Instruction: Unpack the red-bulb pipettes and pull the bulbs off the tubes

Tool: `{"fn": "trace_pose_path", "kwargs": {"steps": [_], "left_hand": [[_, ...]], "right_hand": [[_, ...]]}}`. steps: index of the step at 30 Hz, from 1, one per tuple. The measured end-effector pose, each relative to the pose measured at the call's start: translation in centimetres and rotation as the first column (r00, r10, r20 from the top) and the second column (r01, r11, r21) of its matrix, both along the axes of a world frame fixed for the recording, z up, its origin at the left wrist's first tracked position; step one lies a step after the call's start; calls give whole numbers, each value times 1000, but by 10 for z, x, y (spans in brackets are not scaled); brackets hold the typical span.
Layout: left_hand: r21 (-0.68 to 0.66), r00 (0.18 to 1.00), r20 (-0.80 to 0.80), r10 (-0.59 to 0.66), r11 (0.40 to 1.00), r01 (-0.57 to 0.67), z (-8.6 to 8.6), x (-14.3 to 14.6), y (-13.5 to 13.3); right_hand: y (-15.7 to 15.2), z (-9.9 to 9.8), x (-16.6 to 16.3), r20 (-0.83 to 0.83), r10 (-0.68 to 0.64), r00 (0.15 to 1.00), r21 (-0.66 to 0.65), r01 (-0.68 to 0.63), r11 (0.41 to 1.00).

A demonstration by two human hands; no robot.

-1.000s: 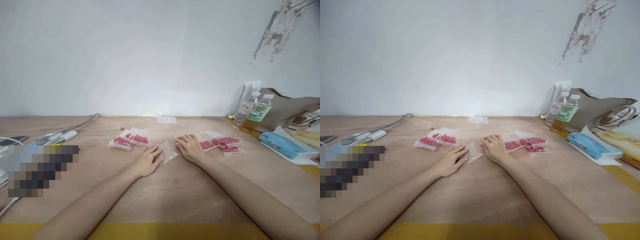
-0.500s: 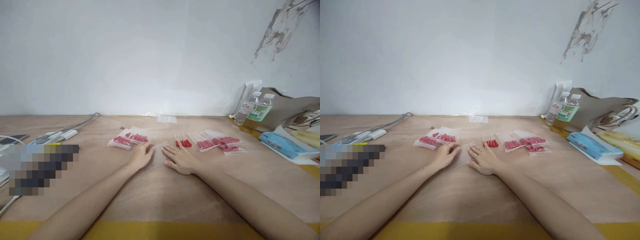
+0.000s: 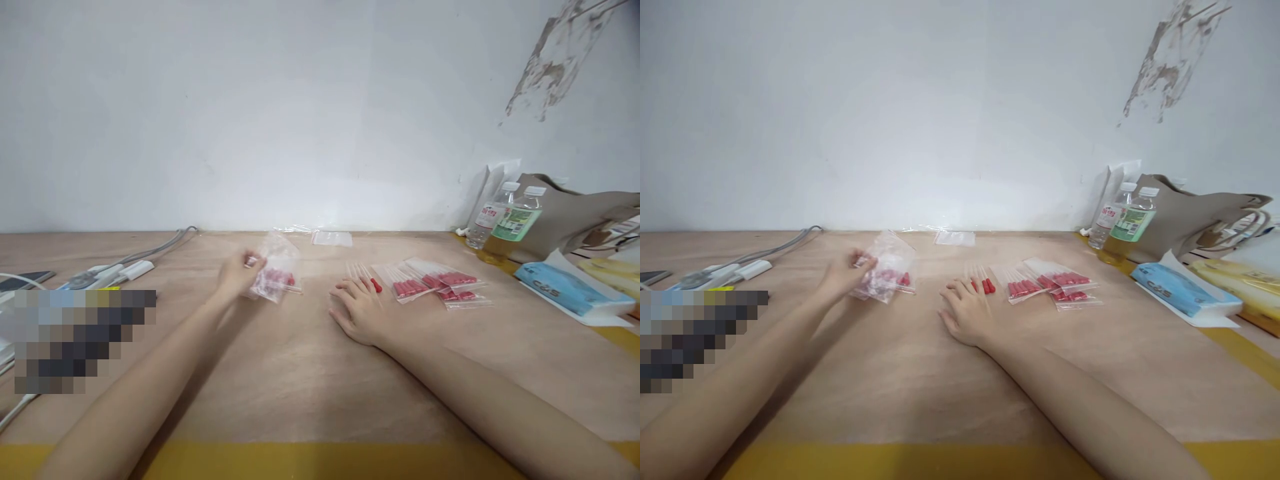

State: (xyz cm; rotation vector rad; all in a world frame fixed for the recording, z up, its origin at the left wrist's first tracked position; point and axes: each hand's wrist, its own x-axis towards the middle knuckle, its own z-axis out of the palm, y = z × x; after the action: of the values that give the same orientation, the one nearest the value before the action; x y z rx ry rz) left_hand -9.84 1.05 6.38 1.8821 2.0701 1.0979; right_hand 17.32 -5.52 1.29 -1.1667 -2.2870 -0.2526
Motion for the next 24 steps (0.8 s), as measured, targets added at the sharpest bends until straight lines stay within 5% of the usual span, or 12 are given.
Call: {"fn": "trace_pose_path", "kwargs": {"steps": [5,9,13,16,17,19,21,24], "left_hand": [[-87,959,-83,272,956,-279,3,-66,19],[-174,953,-163,255,944,-282,-9,-93,19],[-121,956,-206,208,964,-236,0,-87,13],[184,935,-350,56,983,10,16,-60,4],[206,908,-407,-99,959,196,19,-49,0],[14,743,-520,-421,866,500,20,-26,-6],[-101,628,-590,-507,818,566,12,-8,-9],[-105,600,-651,-465,838,536,-7,5,-10]], "right_hand": [[0,1,-3,17,-7,1000,3,7,1000],[-1,2,-3,2,-15,1000,-2,15,1000],[0,0,-3,-4,-12,1000,3,12,1000],[0,0,-2,1,-17,1000,2,17,1000],[0,0,-2,3,-20,1000,1,20,1000],[0,0,-1,1,-24,1000,1,24,1000],[0,0,0,-8,-21,1000,-1,21,1000],[0,0,0,-16,-8,1000,-5,8,1000]]}}
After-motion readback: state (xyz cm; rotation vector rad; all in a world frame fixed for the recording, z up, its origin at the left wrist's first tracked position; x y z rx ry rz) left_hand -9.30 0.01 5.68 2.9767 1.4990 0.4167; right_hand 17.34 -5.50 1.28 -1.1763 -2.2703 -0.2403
